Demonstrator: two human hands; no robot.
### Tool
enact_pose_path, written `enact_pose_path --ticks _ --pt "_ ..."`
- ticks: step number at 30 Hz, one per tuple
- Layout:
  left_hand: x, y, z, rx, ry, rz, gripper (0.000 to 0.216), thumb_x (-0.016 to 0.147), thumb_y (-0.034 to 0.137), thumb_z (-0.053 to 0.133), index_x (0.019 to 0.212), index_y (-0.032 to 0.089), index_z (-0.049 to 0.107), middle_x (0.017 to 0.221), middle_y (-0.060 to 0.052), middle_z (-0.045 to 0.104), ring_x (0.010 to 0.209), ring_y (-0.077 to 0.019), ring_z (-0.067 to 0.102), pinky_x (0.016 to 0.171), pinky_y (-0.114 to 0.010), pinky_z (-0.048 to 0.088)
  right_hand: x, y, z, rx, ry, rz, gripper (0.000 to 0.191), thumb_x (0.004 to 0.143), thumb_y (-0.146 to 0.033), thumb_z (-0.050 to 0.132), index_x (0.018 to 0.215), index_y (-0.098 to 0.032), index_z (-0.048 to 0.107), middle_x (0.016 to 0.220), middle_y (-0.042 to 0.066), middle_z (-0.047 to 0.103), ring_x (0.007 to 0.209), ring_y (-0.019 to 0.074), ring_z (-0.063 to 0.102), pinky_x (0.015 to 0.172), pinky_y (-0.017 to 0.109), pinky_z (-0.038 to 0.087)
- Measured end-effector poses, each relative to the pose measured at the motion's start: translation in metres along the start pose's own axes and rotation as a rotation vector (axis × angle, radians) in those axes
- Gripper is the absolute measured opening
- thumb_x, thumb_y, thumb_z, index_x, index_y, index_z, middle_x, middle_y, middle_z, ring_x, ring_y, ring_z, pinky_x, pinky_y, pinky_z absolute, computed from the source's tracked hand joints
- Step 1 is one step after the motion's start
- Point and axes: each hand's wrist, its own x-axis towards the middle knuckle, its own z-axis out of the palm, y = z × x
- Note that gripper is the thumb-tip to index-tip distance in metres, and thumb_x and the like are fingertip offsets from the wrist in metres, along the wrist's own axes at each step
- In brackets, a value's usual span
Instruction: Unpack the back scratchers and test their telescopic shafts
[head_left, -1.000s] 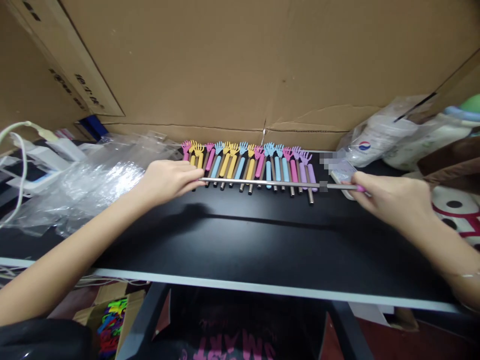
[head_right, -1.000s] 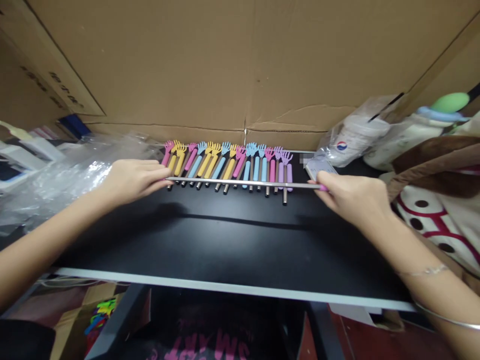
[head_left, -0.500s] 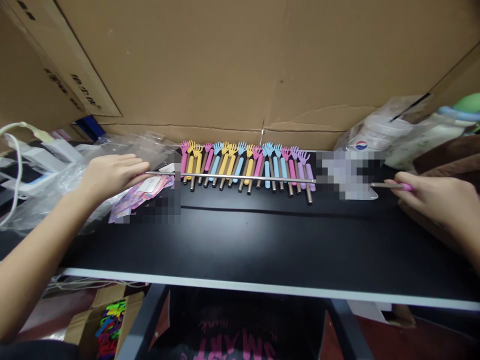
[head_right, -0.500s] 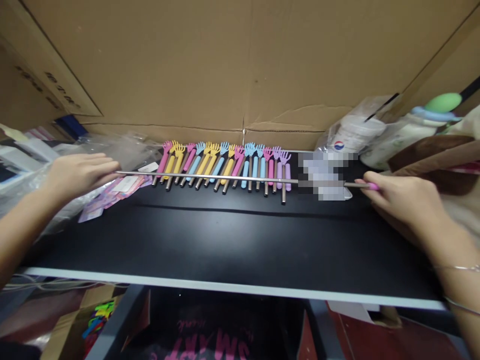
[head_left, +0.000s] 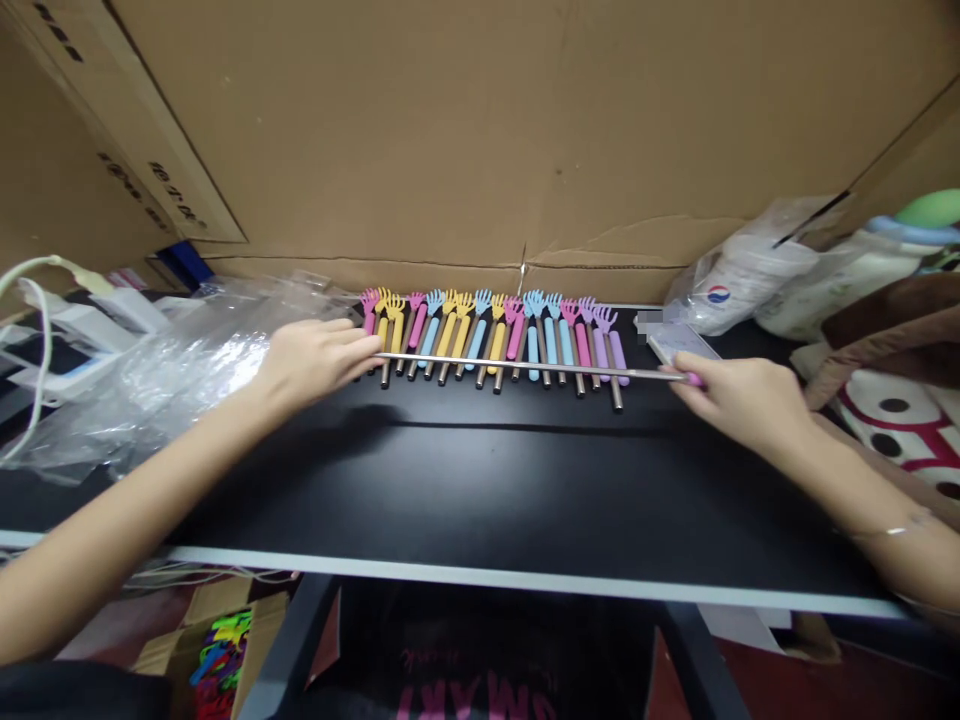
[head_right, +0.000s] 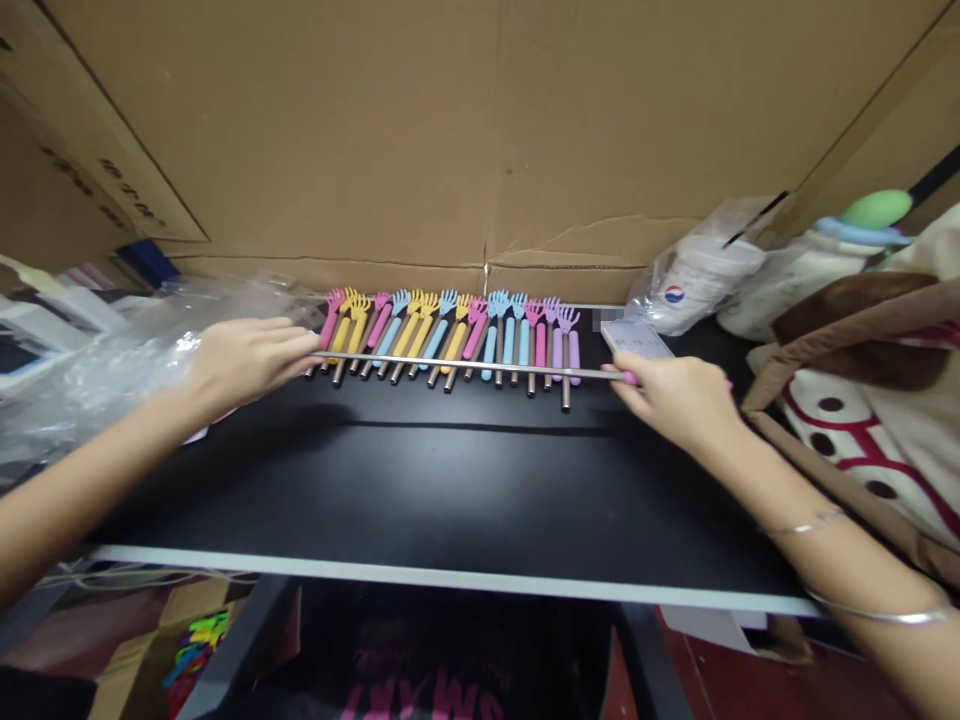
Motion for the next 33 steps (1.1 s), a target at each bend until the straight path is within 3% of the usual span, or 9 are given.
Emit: enact_pose_path --ticks 7,13,18,23,29,33 --pt "0.054 0.077 -0.026 -0.203 0.042 0.026 0.034 0.097 0.036 0.042 0.072 0.018 0.056 0.065 -0.001 0.060 0.061 -0.0147 0.054 0.049 -0.029 0.021 0.001 -0.074 -0.026 0.136 -0.009 -0.166 0.020 0.086 -0.031 0.042 0.088 -0.022 0.059 0.069 0.005 0.067 0.061 0.0195 0.060 0.050 0.025 0.016" --pt "0.069 0.102 -0.031 -0.381 0.028 0.040 0.031 0.094 0.040 0.049 0.074 0.018 0.058 0.066 -0.001 0.062 0.060 -0.0137 0.054 0.048 -0.028 0.018 -0.003 -0.105 -0.053 0.163 -0.007 -0.274 0.017 0.089 -0.032 0.042 0.087 -0.025 0.058 0.070 0.003 0.069 0.059 0.0178 0.060 0.049 0.025 0.015" --pt "0.073 0.100 -0.032 -0.394 0.061 0.046 0.034 0.095 0.041 0.045 0.073 0.018 0.057 0.064 -0.001 0.061 0.060 -0.0141 0.055 0.048 -0.028 0.019 -0.002 -0.110 -0.062 0.121 0.050 -0.274 0.022 0.091 -0.034 0.038 0.088 -0.026 0.058 0.068 0.003 0.069 0.055 0.0184 0.059 0.048 0.026 0.013" --pt "0.062 0.093 -0.027 -0.349 0.060 0.055 0.036 0.097 0.041 0.040 0.075 0.019 0.059 0.064 -0.001 0.060 0.061 -0.0140 0.055 0.048 -0.028 0.021 -0.004 -0.099 -0.050 0.111 0.122 -0.268 0.028 0.091 -0.036 0.034 0.087 -0.024 0.060 0.066 0.005 0.068 0.052 0.0172 0.057 0.049 0.026 0.010" --pt "0.038 0.063 -0.016 -0.265 0.030 0.041 0.041 0.098 0.042 0.034 0.072 0.019 0.056 0.066 -0.001 0.060 0.064 -0.0153 0.057 0.050 -0.027 0.025 -0.001 -0.062 -0.023 0.068 0.264 -0.209 0.031 0.088 -0.034 0.036 0.080 -0.019 0.063 0.062 0.006 0.066 0.052 0.0145 0.053 0.048 0.025 0.012" --pt "0.024 0.032 -0.008 -0.170 0.024 0.010 0.042 0.098 0.041 0.032 0.072 0.020 0.057 0.068 -0.003 0.062 0.069 -0.0166 0.058 0.052 -0.027 0.027 -0.001 -0.027 -0.013 -0.034 0.289 -0.114 0.038 0.090 -0.040 0.035 0.071 -0.018 0.059 0.061 0.007 0.064 0.053 0.0145 0.052 0.048 0.024 0.012"
